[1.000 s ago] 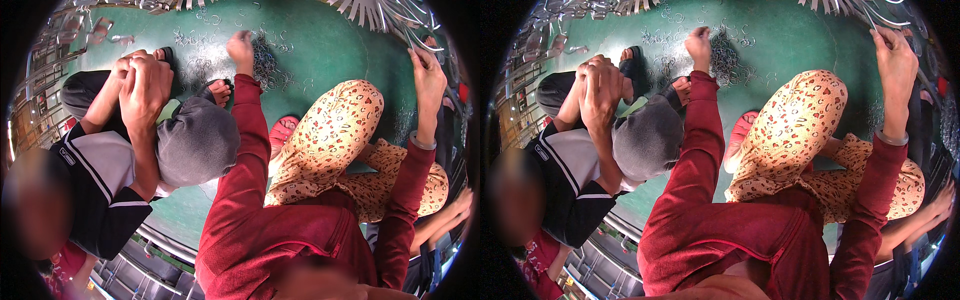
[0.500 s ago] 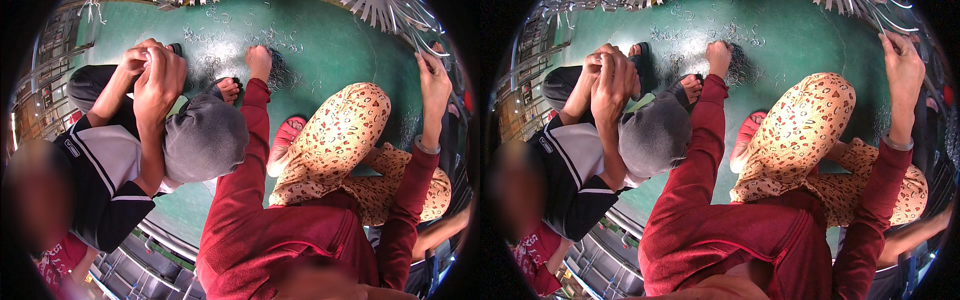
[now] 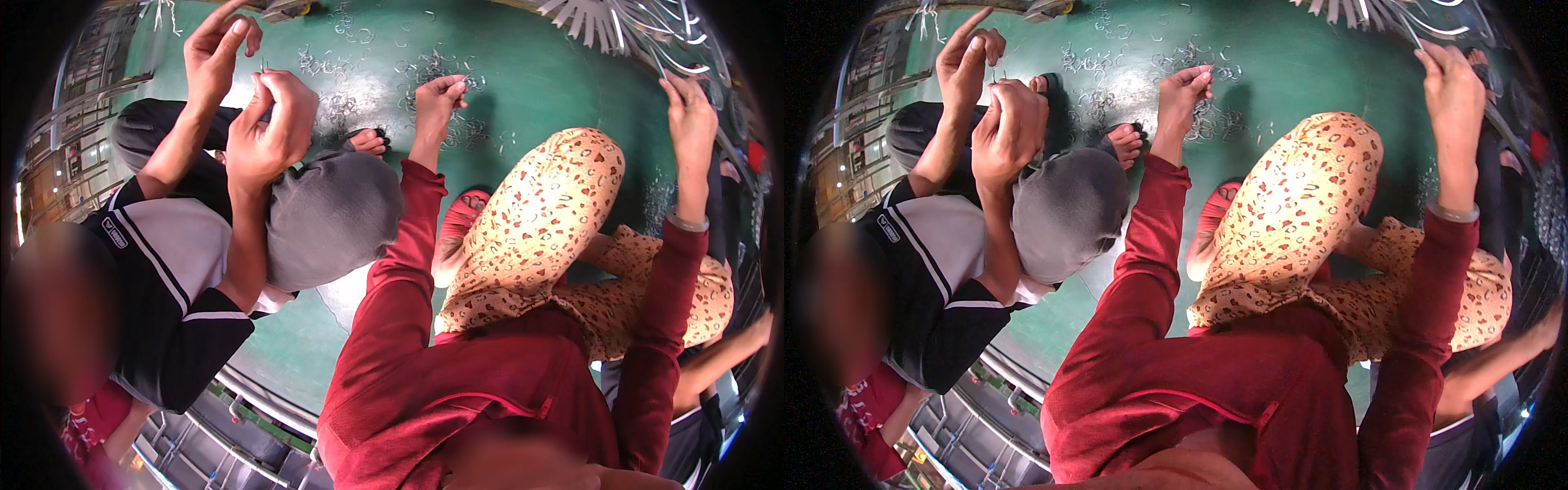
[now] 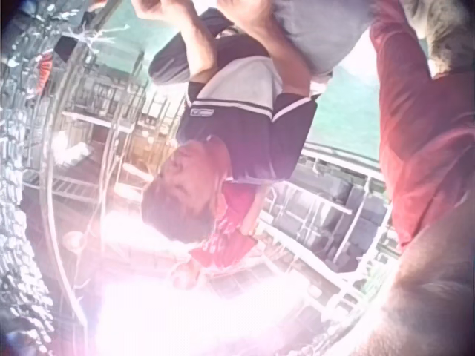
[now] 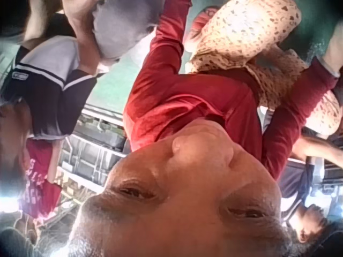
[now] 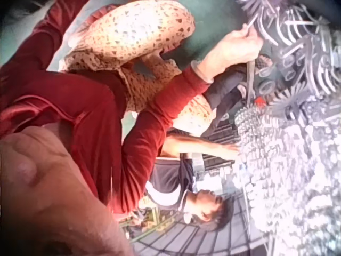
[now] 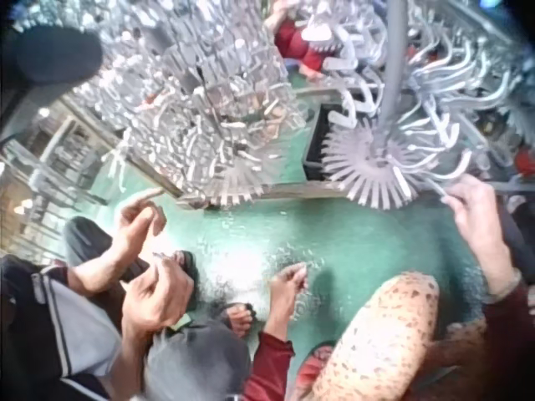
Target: The person sits on the floor and attaches small curved metal components onto the rungs of multiple circular metal racks, handling the pieces one by one by hand while seated among other workers.
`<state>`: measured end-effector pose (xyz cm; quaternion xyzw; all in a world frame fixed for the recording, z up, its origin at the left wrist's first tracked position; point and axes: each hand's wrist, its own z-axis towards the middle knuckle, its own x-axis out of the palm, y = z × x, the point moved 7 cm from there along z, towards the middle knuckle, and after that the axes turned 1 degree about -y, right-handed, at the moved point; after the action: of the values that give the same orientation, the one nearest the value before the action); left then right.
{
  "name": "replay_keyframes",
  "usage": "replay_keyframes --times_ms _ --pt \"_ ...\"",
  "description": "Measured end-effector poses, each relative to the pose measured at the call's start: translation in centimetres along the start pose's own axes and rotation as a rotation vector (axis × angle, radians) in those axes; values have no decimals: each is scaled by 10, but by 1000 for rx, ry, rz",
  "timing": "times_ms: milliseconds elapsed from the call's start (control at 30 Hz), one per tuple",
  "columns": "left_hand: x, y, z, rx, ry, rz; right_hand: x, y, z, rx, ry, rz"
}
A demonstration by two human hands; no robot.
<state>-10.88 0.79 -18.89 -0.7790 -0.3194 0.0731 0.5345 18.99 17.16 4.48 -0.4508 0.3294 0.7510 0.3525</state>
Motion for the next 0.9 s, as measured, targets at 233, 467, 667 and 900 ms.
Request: replay_keyframes --times_ms 233,467,667,900 --pt "109 -41 -50 -79 350 -179 -3 10 -8 9 -5 -79" --pt "187 -41 -68 -302 578 -403 -4 17 -14 151 61 -65" --pt "233 -29 -57 -281 548 -438 -12 19 -21 238 78 51" --pt "265 -54 -62 -149 638 -439 -19 20 -25 230 53 187"
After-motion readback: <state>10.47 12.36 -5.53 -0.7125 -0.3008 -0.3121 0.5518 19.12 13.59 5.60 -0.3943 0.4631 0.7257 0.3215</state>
